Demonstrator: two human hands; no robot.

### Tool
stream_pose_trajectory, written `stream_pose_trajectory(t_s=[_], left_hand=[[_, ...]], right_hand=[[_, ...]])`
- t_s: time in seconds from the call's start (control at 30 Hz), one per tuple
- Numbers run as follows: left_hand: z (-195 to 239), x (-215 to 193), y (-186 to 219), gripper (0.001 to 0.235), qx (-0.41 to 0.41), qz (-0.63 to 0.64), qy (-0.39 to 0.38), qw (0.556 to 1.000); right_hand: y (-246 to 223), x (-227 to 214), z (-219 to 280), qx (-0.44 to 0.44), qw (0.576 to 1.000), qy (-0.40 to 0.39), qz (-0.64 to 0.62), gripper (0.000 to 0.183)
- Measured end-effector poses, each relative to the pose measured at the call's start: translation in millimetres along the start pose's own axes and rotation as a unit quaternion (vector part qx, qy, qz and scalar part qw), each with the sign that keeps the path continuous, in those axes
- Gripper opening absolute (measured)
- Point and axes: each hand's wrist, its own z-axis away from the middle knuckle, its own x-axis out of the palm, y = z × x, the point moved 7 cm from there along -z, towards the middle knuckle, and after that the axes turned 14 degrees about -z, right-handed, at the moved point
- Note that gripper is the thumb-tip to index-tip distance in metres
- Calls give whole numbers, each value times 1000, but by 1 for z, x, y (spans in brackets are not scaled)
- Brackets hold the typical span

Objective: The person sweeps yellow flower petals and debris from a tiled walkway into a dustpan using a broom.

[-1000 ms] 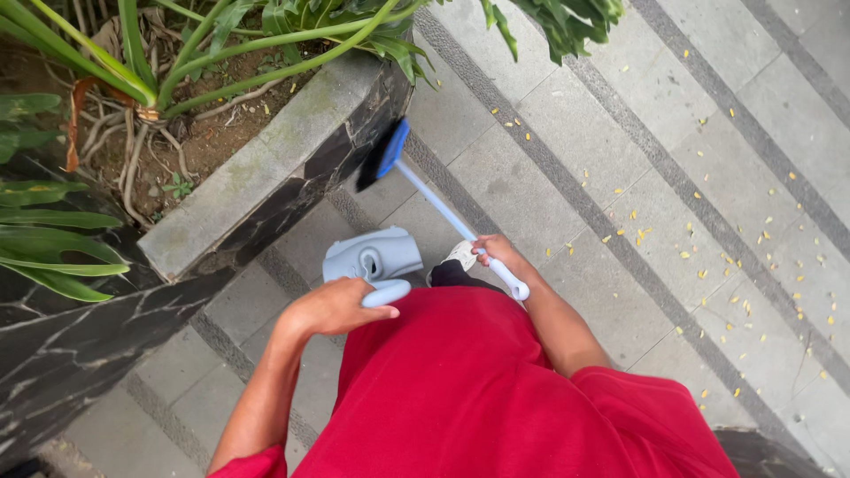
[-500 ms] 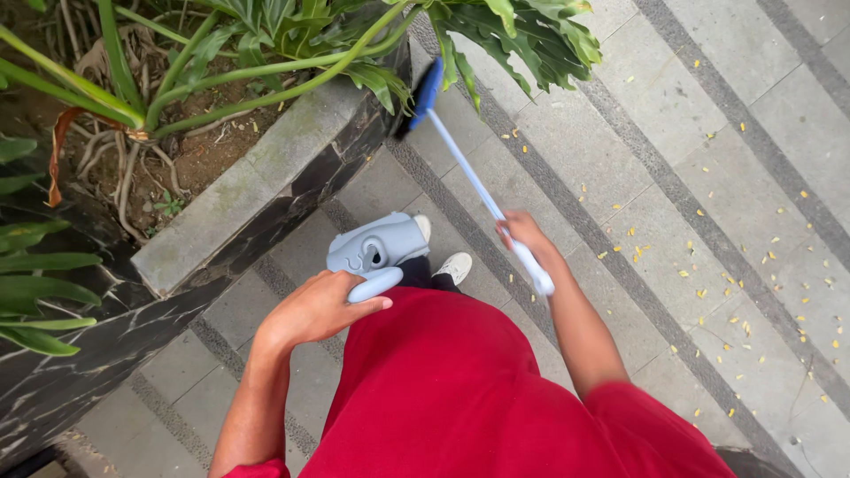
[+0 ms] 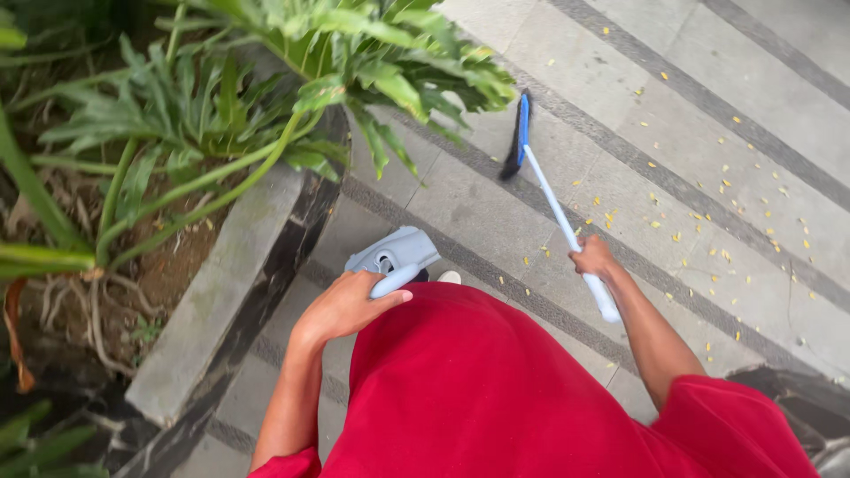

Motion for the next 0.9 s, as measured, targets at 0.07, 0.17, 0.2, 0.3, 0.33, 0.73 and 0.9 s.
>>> stream_pose_trajectory(t_s=[0.07, 0.17, 0.2, 0.3, 0.33, 0.73, 0.9], left_hand=[[-26, -10, 5, 56, 34, -20, -12, 999], [-58, -17, 13, 59, 50, -47, -66, 995], [-67, -19, 17, 59, 62, -57, -76, 994], [-88, -32, 27, 59, 91, -93, -98, 987], [-94, -37, 30, 58, 103, -105, -104, 984], [-166, -69, 67, 54, 81, -82, -13, 993], [-234, -72, 91, 57, 12, -83, -15, 996]], right_hand=[[5, -3, 15, -10, 1000, 1, -1, 28], [-9, 24, 18, -42, 995, -34, -83, 31], [-20, 40, 12, -58, 993, -53, -92, 31], [-58, 93, -16, -66, 985, -103, -123, 38], [-63, 101, -22, -62, 983, -112, -135, 37], [-31, 1, -46, -130, 990, 47, 7, 31], [-91, 9, -138, -132, 973, -114, -149, 26]])
